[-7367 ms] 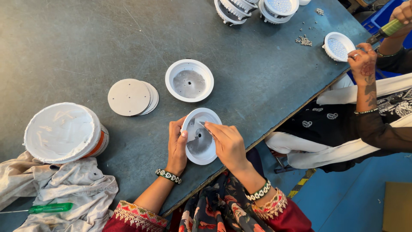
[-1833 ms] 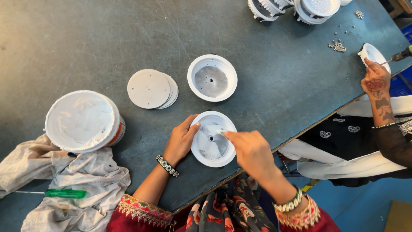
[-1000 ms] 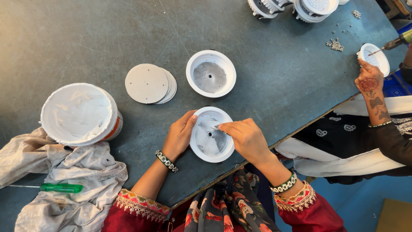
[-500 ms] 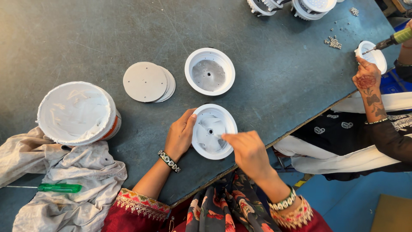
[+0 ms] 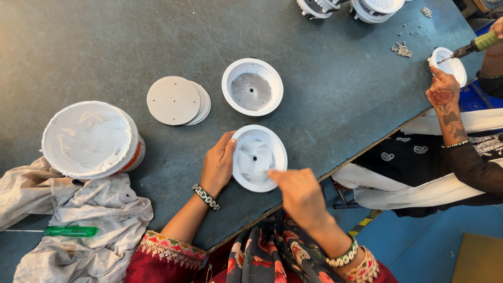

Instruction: The person applies a white paste to the interior of white plastic circular components using a small spatula. They handle the components one at a time, spreading the paste evenly inside each piece before placing it on the table.

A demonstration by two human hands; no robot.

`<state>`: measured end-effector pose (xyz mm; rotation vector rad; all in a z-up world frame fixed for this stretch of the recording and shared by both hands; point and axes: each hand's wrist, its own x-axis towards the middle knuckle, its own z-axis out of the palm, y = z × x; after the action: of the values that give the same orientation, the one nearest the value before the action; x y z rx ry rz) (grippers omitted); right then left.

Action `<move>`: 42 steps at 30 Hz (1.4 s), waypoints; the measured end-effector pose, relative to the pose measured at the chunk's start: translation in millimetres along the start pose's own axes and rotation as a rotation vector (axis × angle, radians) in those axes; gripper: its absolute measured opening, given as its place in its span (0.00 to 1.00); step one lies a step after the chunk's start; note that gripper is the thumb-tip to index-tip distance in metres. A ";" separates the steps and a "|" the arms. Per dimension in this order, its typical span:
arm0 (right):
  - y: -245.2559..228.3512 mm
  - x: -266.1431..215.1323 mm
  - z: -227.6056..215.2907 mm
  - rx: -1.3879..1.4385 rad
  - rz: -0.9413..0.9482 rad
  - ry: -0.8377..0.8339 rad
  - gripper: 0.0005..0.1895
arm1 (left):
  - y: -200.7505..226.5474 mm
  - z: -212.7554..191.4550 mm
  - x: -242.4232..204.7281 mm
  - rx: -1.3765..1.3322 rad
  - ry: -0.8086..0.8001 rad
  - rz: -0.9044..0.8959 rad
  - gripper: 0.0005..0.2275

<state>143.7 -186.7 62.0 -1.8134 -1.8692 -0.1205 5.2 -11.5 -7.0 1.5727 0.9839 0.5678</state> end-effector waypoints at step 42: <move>67.3 -36.8 45.7 1.221 0.807 0.354 0.15 | 19.1 -30.2 14.5 0.627 0.343 0.373 0.20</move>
<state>192.3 -194.5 -12.5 -1.3164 -0.5388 0.7592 -5.6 17.1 16.5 2.2986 1.2041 0.8620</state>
